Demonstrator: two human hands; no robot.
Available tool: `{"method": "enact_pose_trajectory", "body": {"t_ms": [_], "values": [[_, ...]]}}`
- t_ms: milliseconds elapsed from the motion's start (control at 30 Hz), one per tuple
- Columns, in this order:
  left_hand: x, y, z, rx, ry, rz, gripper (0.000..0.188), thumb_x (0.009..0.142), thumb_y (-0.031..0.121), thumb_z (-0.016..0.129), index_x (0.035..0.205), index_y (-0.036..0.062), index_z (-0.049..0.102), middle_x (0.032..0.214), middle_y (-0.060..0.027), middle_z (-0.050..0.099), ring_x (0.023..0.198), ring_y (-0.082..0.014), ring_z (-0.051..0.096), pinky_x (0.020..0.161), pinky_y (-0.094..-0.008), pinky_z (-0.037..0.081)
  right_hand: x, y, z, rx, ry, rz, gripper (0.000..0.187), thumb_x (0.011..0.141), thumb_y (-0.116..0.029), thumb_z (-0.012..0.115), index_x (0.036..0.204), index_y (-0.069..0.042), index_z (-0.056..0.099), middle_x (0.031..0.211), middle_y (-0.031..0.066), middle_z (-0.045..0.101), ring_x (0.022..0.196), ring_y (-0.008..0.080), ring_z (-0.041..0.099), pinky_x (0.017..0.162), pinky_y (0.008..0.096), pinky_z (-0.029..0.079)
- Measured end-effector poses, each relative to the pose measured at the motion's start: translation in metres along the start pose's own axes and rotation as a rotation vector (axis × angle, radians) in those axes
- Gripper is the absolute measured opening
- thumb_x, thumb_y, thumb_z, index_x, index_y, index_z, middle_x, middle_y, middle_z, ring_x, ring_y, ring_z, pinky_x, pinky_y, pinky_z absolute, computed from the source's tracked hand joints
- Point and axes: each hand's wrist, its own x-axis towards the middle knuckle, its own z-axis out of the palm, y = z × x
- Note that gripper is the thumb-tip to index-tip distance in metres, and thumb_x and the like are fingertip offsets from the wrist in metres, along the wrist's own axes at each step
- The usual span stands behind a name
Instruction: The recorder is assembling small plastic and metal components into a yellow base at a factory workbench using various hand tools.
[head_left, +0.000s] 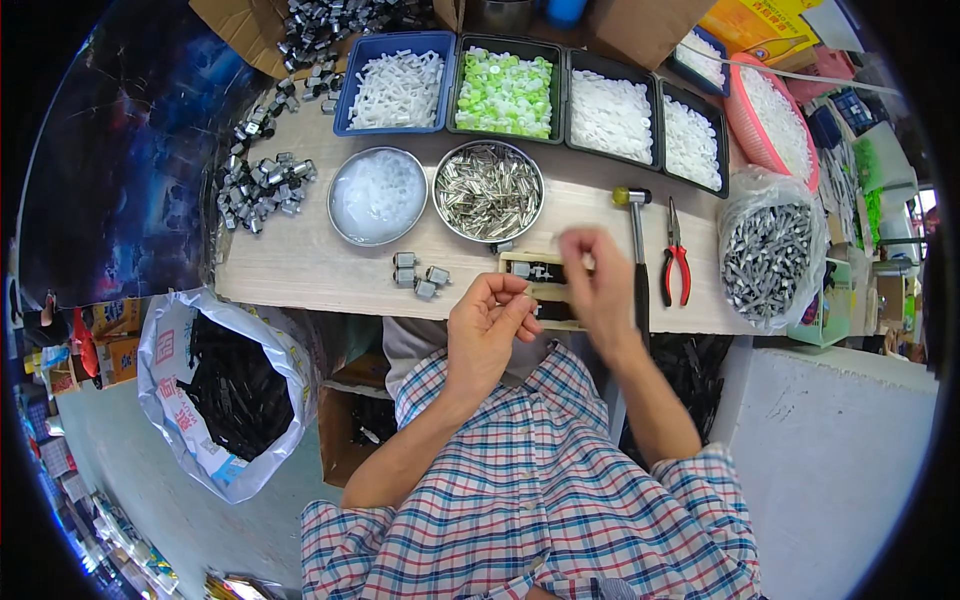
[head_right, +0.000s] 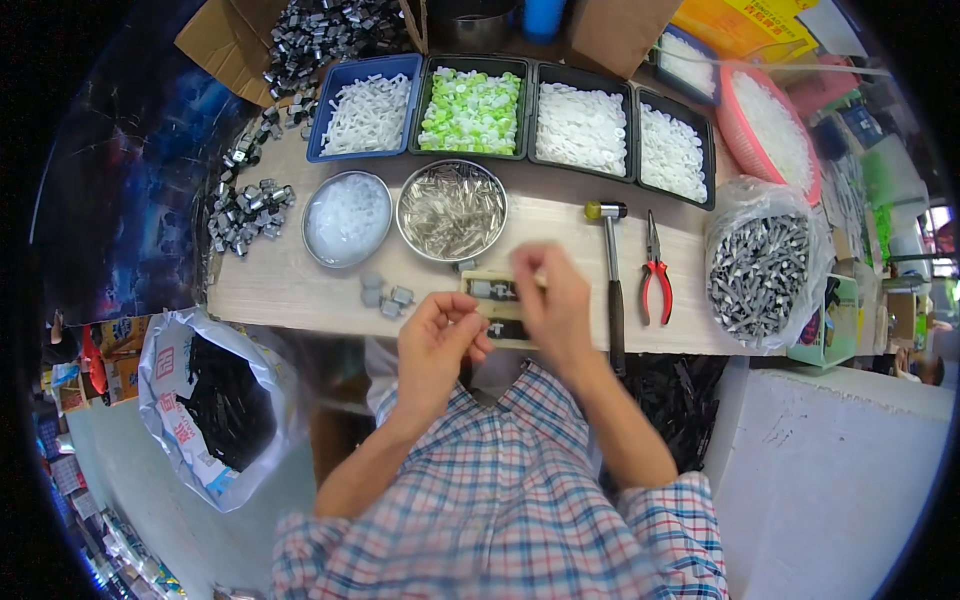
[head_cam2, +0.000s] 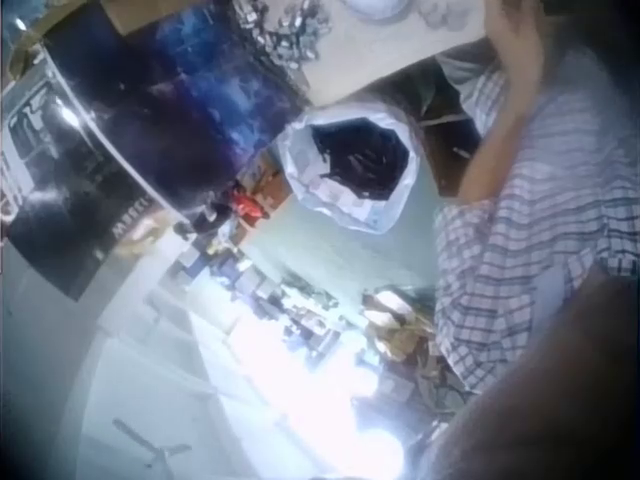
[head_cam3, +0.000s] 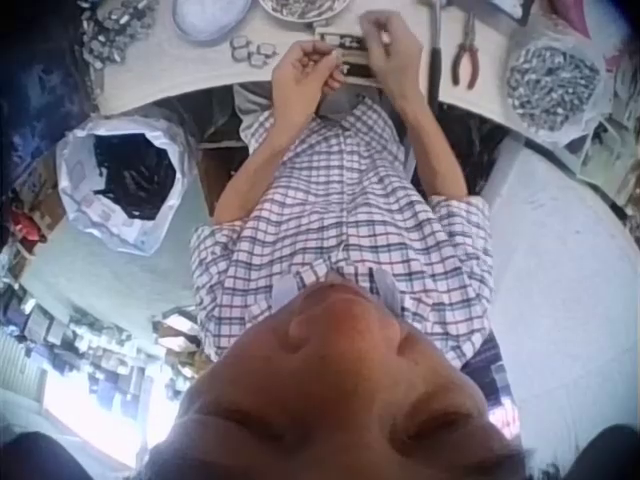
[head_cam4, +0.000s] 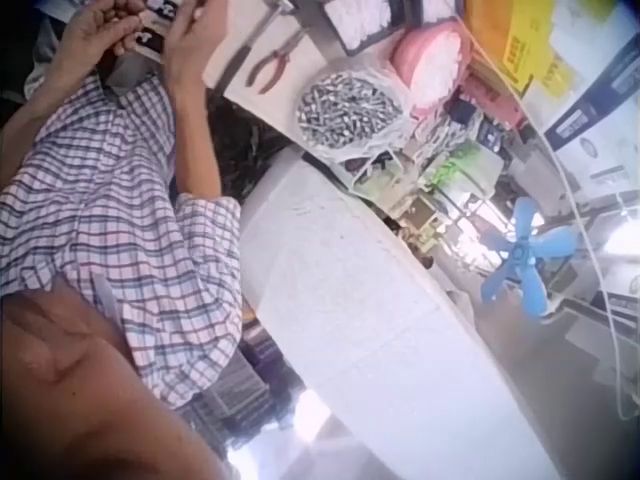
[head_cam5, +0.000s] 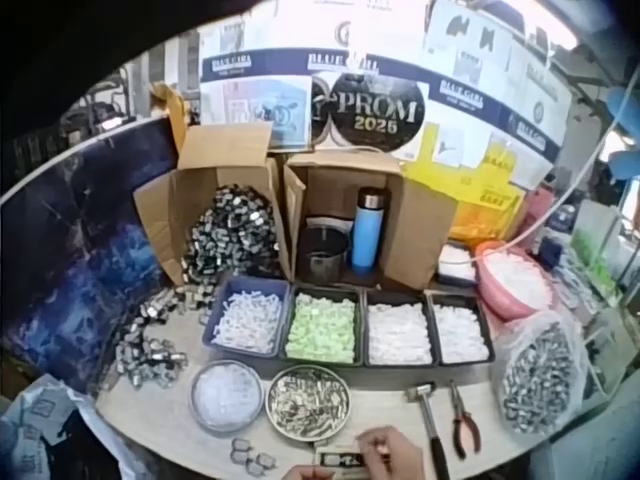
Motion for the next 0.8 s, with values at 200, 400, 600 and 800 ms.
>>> {"method": "enact_pose_trajectory", "body": {"t_ms": [200, 400, 600, 800], "values": [[-0.007, -0.008, 0.006, -0.005, -0.058, -0.005, 0.020, 0.098, -0.001, 0.059, 0.117, -0.0040, 0.055, 0.093, -0.0085, 0.065, 0.074, -0.0107, 0.064, 0.063, -0.0215, 0.053, -0.071, -0.023, 0.010, 0.307, -0.034, 0.315, 0.009, 0.102, -0.002, 0.056, 0.109, 0.003, 0.058, 0.095, 0.0065, 0.068, 0.085, 0.0079, 0.064, 0.074, 0.0225, 0.053], [-0.015, -0.010, 0.010, 0.010, -0.040, 0.012, 0.019, 0.098, -0.002, 0.060, 0.116, -0.0043, 0.055, 0.092, -0.0083, 0.065, 0.074, -0.0100, 0.064, 0.063, -0.0210, 0.053, -0.081, -0.025, 0.009, 0.287, 0.026, 0.292, 0.009, 0.101, 0.000, 0.057, 0.109, 0.003, 0.058, 0.097, 0.0071, 0.069, 0.084, 0.0071, 0.064, 0.074, 0.0222, 0.053], [-0.021, -0.012, 0.011, 0.063, 0.018, 0.045, 0.019, 0.097, -0.003, 0.061, 0.115, -0.0043, 0.054, 0.092, -0.0081, 0.065, 0.072, -0.0094, 0.064, 0.062, -0.0207, 0.053, -0.081, -0.021, 0.008, 0.124, 0.043, 0.084, 0.010, 0.097, 0.002, 0.062, 0.107, 0.002, 0.058, 0.099, 0.0098, 0.069, 0.079, 0.0114, 0.066, 0.070, 0.0246, 0.055], [-0.026, -0.020, 0.017, 0.535, 0.152, 0.411, 0.015, 0.096, -0.002, 0.063, 0.110, -0.0027, 0.059, 0.089, -0.0096, 0.069, 0.071, -0.0117, 0.068, 0.063, -0.0244, 0.056, -0.075, -0.018, 0.005, -0.218, 0.024, -0.311, 0.012, 0.092, 0.005, 0.066, 0.102, 0.001, 0.061, 0.098, 0.0143, 0.069, 0.077, 0.0206, 0.070, 0.068, 0.0278, 0.057]]}}
